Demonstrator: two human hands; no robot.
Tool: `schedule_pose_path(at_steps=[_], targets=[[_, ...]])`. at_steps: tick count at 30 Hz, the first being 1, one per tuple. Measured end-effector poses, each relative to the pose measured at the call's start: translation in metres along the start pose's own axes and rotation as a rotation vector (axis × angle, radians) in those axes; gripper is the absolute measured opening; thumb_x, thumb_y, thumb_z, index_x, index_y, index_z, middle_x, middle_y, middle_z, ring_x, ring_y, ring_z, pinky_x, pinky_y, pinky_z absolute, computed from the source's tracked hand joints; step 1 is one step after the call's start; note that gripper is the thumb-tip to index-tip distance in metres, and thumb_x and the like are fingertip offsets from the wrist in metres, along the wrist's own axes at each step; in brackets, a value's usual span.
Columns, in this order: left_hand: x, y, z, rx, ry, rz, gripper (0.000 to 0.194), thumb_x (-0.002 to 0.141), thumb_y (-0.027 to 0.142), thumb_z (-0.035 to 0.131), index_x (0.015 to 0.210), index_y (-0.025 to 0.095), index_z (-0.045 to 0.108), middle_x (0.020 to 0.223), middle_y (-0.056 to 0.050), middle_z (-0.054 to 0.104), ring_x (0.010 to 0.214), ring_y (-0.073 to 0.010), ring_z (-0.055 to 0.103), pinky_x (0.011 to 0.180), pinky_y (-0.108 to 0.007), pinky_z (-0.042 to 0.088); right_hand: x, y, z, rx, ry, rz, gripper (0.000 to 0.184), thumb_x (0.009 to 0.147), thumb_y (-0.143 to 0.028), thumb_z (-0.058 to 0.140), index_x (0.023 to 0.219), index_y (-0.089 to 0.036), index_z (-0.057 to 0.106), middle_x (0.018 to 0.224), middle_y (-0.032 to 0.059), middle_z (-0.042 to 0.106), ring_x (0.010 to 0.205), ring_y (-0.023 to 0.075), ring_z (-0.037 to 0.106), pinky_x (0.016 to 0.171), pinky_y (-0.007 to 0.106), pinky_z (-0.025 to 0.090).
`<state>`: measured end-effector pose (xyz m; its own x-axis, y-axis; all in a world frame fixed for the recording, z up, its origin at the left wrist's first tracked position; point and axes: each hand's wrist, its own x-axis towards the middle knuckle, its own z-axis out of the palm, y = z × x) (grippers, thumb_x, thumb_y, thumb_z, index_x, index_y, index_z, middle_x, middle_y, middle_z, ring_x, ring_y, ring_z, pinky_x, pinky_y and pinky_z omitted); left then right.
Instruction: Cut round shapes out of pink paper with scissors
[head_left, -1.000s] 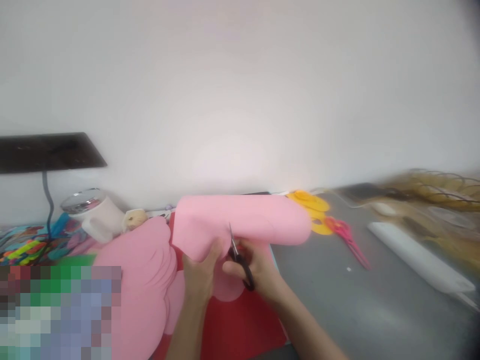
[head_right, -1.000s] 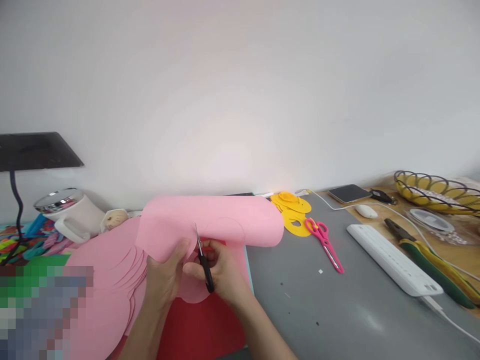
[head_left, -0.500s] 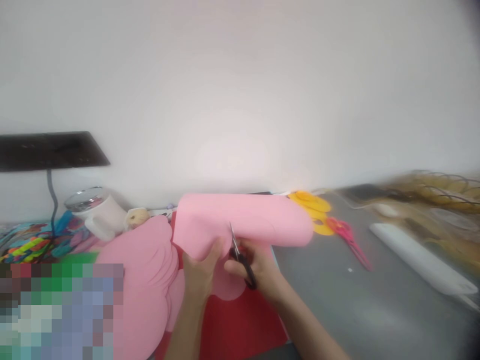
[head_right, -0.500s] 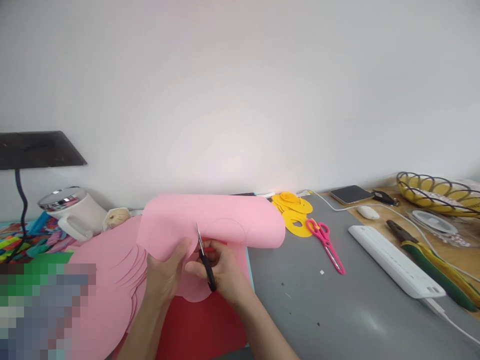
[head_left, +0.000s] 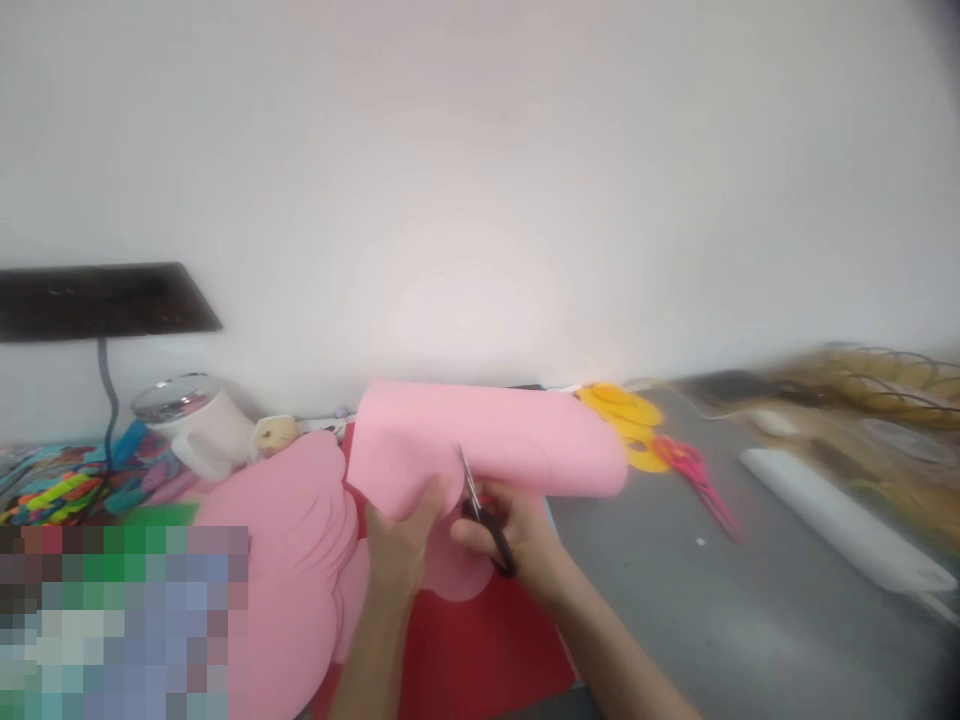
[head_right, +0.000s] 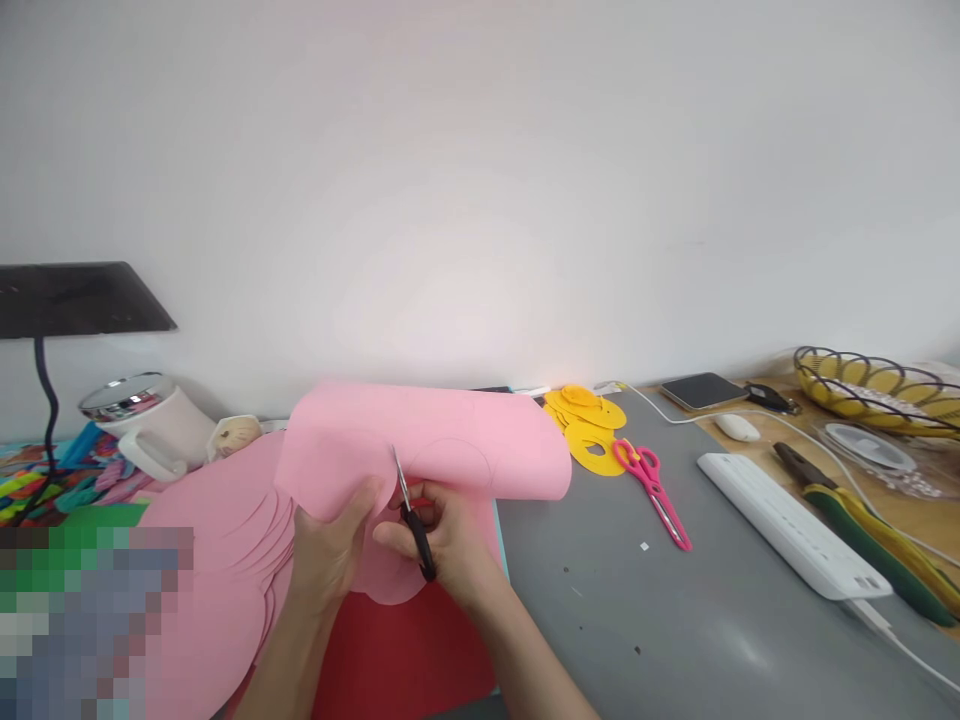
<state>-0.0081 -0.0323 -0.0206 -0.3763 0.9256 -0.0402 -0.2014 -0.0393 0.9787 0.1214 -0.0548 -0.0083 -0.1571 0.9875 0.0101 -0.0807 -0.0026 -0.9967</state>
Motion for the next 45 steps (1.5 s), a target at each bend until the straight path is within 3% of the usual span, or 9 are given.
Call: schedule_pose_path(at_steps=[8, 11, 14, 19, 23, 40, 45], targets=[[-0.002, -0.004, 0.005, -0.117, 0.009, -0.035, 0.038, 0.051, 0.034, 0.085, 0.077, 0.012, 0.069, 0.076, -0.009, 0.072, 0.081, -0.0268, 0.068, 0.061, -0.031, 0.055, -0.001, 0.001, 0.003, -0.005, 0.023, -0.011, 0.034, 0.068, -0.049, 0.075, 0.078, -0.020, 0.062, 0.064, -0.0006, 0.056, 0.056, 0.0145, 0.044, 0.050, 0.025, 0.034], [-0.007, -0.004, 0.010, -0.088, 0.059, 0.004, 0.035, 0.052, 0.037, 0.085, 0.073, 0.014, 0.069, 0.069, -0.007, 0.070, 0.078, -0.0249, 0.067, 0.064, -0.031, 0.055, -0.001, 0.001, 0.005, -0.002, 0.028, 0.024, 0.035, 0.065, -0.050, 0.077, 0.077, -0.020, 0.062, 0.064, -0.0009, 0.056, 0.058, 0.0155, 0.047, 0.052, 0.026, 0.036], [-0.009, -0.003, 0.013, -0.088, 0.015, 0.006, 0.032, 0.055, 0.039, 0.083, 0.071, 0.015, 0.069, 0.064, -0.005, 0.067, 0.072, -0.0227, 0.066, 0.066, -0.032, 0.055, -0.001, 0.002, 0.007, 0.023, 0.015, 0.041, 0.036, 0.064, -0.050, 0.078, 0.078, -0.020, 0.063, 0.064, -0.0005, 0.055, 0.062, 0.0174, 0.048, 0.055, 0.026, 0.038], [-0.008, 0.000, 0.010, -0.090, -0.094, 0.024, 0.037, 0.058, 0.036, 0.082, 0.086, 0.014, 0.072, 0.082, -0.007, 0.072, 0.078, -0.0218, 0.066, 0.068, -0.031, 0.055, 0.001, 0.002, 0.006, 0.082, -0.021, -0.015, 0.040, 0.061, -0.051, 0.080, 0.080, -0.021, 0.062, 0.063, -0.0006, 0.056, 0.067, 0.0207, 0.052, 0.060, 0.030, 0.042], [-0.007, 0.001, 0.008, -0.084, -0.152, 0.033, 0.035, 0.059, 0.037, 0.082, 0.083, 0.014, 0.071, 0.081, -0.007, 0.071, 0.078, -0.0217, 0.066, 0.065, -0.031, 0.054, 0.001, 0.002, 0.005, 0.113, -0.016, -0.046, 0.041, 0.061, -0.049, 0.080, 0.082, -0.019, 0.060, 0.065, -0.0009, 0.056, 0.067, 0.0188, 0.051, 0.060, 0.029, 0.042], [-0.004, 0.003, 0.003, -0.063, -0.200, 0.070, 0.029, 0.062, 0.038, 0.081, 0.079, 0.016, 0.072, 0.077, -0.007, 0.071, 0.100, -0.0279, 0.065, 0.087, -0.039, 0.054, 0.001, 0.002, 0.004, 0.092, -0.040, -0.073, 0.040, 0.063, -0.046, 0.081, 0.081, -0.017, 0.061, 0.065, -0.0010, 0.056, 0.063, 0.0157, 0.050, 0.056, 0.026, 0.041], [-0.004, 0.004, 0.003, -0.064, -0.172, 0.086, 0.037, 0.062, 0.035, 0.081, 0.093, 0.017, 0.070, 0.092, -0.008, 0.071, 0.102, -0.0278, 0.064, 0.089, -0.040, 0.053, 0.001, 0.003, 0.003, 0.084, -0.022, -0.042, 0.038, 0.063, -0.044, 0.082, 0.077, -0.016, 0.060, 0.065, -0.0009, 0.055, 0.062, 0.0144, 0.049, 0.055, 0.025, 0.039]])
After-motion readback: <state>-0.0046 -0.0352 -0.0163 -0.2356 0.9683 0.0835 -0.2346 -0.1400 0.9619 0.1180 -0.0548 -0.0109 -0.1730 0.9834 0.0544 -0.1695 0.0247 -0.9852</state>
